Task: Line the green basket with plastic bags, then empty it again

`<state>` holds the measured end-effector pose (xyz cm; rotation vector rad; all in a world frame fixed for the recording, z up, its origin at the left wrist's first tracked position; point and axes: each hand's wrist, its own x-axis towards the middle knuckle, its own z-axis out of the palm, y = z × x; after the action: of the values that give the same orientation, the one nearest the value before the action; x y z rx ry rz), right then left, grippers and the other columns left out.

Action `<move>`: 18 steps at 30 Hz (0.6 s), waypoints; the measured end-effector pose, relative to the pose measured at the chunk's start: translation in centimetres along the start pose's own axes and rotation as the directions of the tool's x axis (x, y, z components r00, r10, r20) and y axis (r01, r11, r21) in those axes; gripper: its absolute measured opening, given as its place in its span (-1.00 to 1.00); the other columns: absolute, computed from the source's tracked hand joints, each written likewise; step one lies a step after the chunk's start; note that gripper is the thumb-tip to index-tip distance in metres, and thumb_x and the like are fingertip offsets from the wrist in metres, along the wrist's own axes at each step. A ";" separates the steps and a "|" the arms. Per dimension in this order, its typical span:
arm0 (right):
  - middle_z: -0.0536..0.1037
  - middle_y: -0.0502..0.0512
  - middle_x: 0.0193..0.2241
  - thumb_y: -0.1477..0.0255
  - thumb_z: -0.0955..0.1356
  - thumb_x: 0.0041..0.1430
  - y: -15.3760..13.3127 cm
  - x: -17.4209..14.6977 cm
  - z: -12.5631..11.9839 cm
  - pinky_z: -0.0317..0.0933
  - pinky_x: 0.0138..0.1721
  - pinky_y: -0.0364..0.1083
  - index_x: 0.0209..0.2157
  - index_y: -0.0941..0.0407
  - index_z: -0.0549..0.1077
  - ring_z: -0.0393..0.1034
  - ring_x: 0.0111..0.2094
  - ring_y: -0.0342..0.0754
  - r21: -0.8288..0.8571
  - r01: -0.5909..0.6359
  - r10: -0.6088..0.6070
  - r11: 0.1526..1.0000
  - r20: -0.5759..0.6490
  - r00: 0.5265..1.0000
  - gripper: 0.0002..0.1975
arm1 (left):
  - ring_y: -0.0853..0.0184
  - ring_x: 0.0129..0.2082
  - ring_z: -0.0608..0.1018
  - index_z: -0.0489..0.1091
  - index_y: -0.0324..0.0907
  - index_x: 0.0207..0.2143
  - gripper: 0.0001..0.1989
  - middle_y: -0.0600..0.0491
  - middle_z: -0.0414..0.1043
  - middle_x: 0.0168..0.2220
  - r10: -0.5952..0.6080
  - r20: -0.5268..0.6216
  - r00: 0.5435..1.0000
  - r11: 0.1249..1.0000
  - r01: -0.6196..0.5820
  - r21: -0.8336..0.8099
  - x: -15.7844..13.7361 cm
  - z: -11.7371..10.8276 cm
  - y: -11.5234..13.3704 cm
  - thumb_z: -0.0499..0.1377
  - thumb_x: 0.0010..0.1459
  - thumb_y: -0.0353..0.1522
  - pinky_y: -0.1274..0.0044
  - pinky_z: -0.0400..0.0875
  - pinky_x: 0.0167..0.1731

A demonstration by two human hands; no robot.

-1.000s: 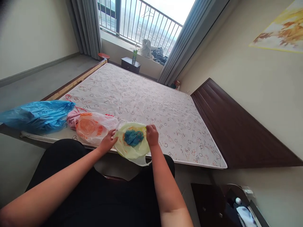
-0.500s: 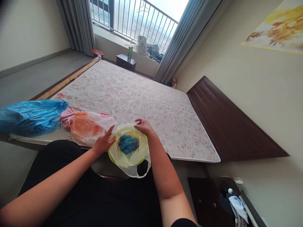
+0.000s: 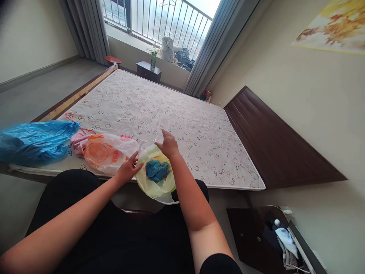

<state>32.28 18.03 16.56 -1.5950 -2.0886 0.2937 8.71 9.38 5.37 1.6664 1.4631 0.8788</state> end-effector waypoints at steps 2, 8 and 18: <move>0.61 0.19 -0.13 0.45 0.58 0.00 -0.6 1.8 -0.1 0.38 -0.02 0.05 0.01 0.10 0.54 0.48 -0.10 0.12 -0.020 -0.046 0.049 0.999 0.260 0.964 -0.52 | 0.32 -0.41 0.60 0.20 -0.11 0.40 -0.22 -0.02 0.62 -0.09 0.017 0.013 1.000 1.000 -0.017 0.004 -0.2 0.1 0.1 0.27 0.16 -0.15 0.48 0.53 -0.25; 0.54 0.06 -0.29 0.57 0.34 0.29 -3.3 3.8 -0.5 0.26 -0.14 -0.09 -0.29 0.07 0.48 0.37 -0.23 -0.04 -0.005 0.216 -0.213 0.976 0.149 0.966 -0.87 | 0.27 -0.28 0.63 0.08 -0.17 0.45 -0.08 -0.11 0.57 0.01 -0.002 0.028 1.000 0.979 0.008 -0.204 0.2 0.3 -0.4 0.31 0.13 -0.10 0.43 0.57 -0.22; 0.50 0.16 0.12 0.39 0.43 0.29 -3.1 -0.8 -3.2 0.23 0.25 0.06 0.07 0.01 0.47 0.34 0.21 0.06 0.150 0.315 -0.310 0.937 -0.058 0.949 -0.68 | 0.22 -0.17 0.61 0.31 -0.23 0.28 -0.38 -0.22 0.45 0.14 -0.300 0.016 0.954 0.905 0.289 -0.311 1.3 -0.1 -0.7 0.23 0.23 -0.17 0.56 0.54 -0.46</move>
<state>31.43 15.95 20.52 -1.1475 -2.1925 0.3094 8.45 10.75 4.77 1.1683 1.4639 0.9135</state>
